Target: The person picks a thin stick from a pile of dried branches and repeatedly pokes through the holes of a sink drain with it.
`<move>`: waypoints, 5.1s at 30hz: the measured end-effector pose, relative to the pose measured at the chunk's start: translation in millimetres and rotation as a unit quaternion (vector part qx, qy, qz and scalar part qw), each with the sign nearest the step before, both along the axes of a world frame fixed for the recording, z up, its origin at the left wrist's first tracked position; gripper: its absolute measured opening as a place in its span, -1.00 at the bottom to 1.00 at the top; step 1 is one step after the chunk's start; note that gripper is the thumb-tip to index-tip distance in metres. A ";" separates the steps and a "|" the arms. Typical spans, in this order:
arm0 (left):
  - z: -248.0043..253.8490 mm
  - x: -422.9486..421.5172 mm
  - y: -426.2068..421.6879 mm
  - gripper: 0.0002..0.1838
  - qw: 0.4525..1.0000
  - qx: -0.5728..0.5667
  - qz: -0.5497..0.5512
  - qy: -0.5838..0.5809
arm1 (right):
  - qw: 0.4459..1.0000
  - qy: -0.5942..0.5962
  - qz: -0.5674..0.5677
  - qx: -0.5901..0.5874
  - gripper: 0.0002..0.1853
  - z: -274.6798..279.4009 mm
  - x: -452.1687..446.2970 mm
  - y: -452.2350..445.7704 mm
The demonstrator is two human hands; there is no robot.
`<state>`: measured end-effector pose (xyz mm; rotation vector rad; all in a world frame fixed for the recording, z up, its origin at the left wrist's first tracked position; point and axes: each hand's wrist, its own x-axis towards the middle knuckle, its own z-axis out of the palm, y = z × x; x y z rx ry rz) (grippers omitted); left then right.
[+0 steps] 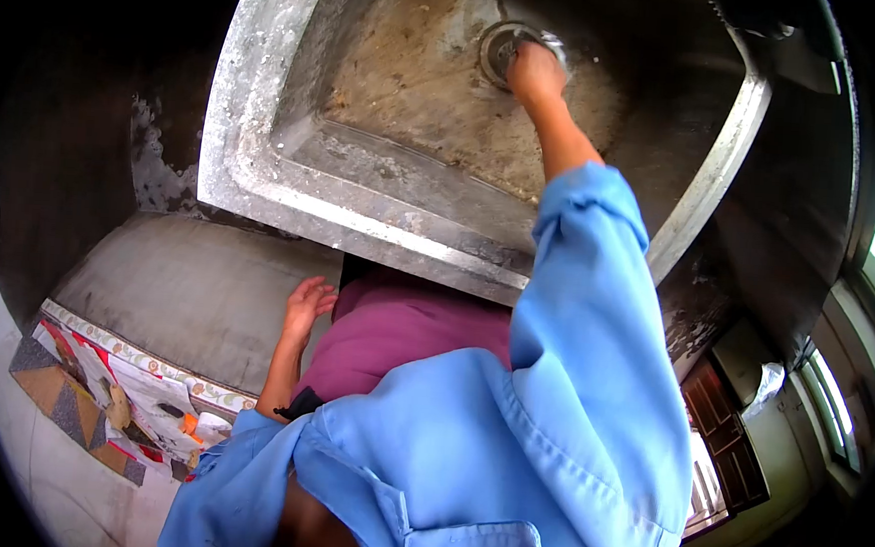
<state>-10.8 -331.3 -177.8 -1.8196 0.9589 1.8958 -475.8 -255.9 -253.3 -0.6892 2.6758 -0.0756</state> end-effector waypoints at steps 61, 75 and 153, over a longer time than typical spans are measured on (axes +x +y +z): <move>-19.5 7.6 20.2 -0.71 0.999 -0.001 0.047 0.002 | 0.998 0.028 0.013 -0.047 -0.81 28.6 -4.6 12.9; -25.7 11.8 34.9 -0.69 0.996 -0.020 0.072 0.043 | 0.998 -0.032 0.037 0.029 -0.78 9.4 0.9 7.0; -1.9 7.3 16.0 -0.73 0.999 -0.019 0.050 0.005 | 0.932 -0.092 -0.107 -0.335 -0.89 108.3 -3.7 46.3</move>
